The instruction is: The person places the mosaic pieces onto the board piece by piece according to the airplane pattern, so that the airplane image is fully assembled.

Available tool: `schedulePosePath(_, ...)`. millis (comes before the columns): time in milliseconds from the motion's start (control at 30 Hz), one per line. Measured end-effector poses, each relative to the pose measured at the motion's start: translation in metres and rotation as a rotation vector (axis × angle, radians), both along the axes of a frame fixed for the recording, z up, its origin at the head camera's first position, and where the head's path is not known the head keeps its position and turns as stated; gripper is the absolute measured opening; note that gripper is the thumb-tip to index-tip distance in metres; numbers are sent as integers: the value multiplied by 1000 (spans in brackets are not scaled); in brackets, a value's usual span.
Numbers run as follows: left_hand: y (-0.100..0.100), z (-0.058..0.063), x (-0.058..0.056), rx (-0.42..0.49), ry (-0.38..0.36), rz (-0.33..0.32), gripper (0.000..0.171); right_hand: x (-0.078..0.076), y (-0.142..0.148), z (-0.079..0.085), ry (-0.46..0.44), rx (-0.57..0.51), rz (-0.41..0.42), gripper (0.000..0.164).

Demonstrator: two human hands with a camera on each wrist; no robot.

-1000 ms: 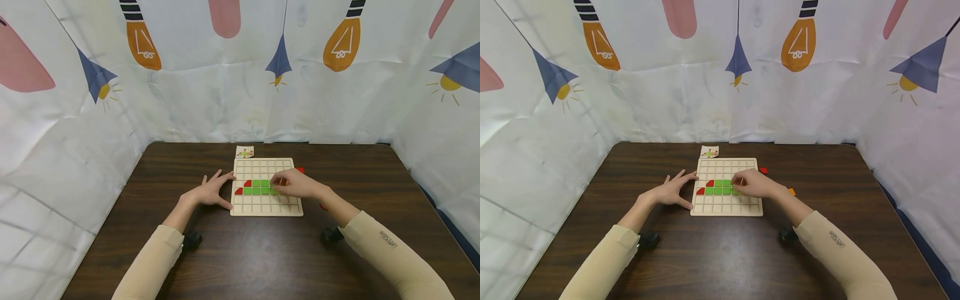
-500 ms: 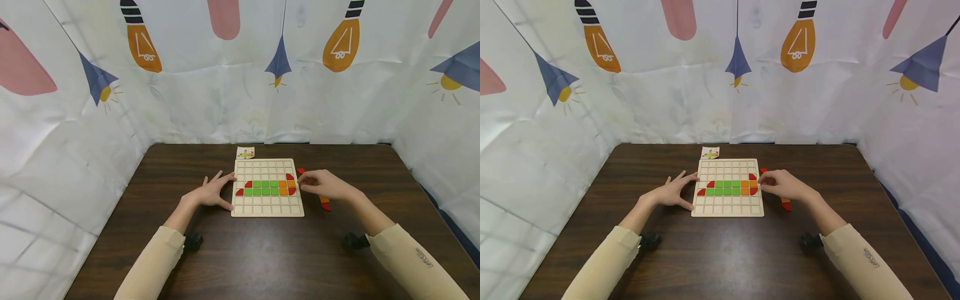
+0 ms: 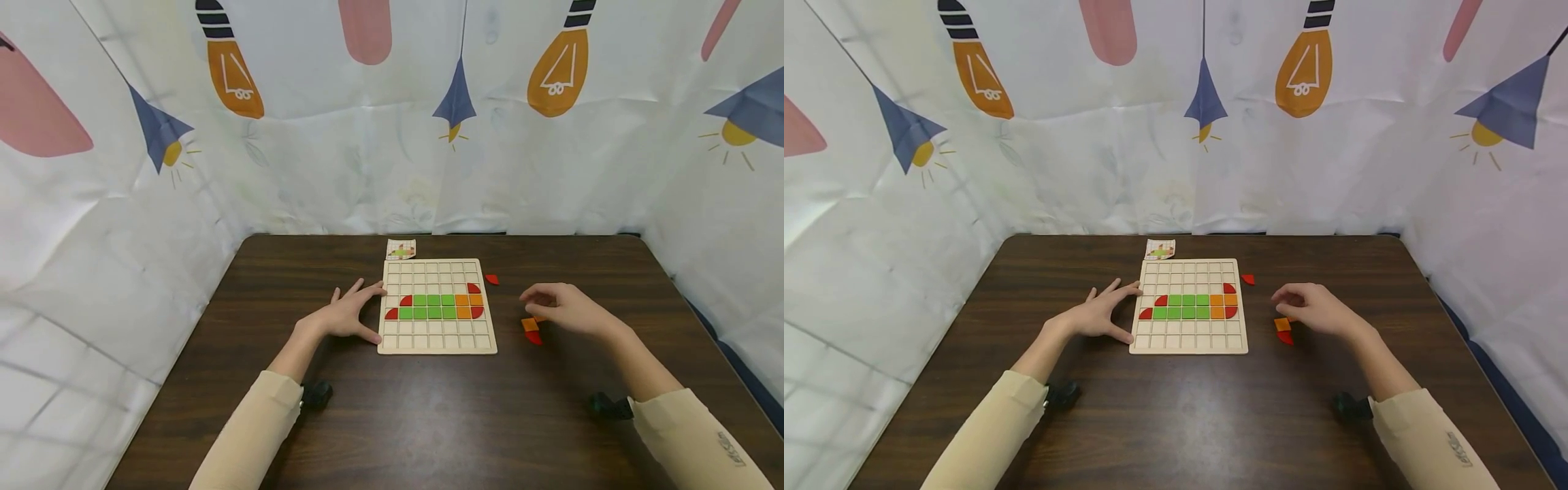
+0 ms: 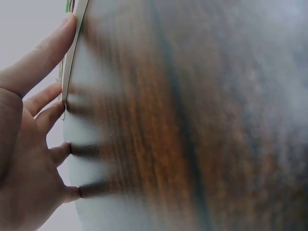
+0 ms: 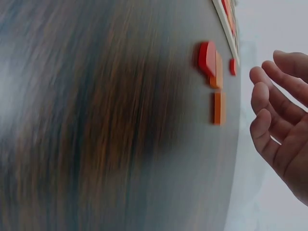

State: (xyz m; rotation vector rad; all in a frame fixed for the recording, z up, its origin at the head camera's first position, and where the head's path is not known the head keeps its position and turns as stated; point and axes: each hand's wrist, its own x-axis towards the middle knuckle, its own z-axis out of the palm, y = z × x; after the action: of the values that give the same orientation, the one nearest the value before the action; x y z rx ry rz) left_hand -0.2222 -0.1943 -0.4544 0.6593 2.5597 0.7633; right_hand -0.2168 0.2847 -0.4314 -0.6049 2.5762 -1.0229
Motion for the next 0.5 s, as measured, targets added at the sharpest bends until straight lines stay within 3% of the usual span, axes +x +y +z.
schedulePosePath(233,1,2,0,2,3,5,98,1,21,-5,65,46,-30,28)
schedulePosePath(500,0,-2,-2,5,4,0,97,1,32,-19,54,60,-27,24)
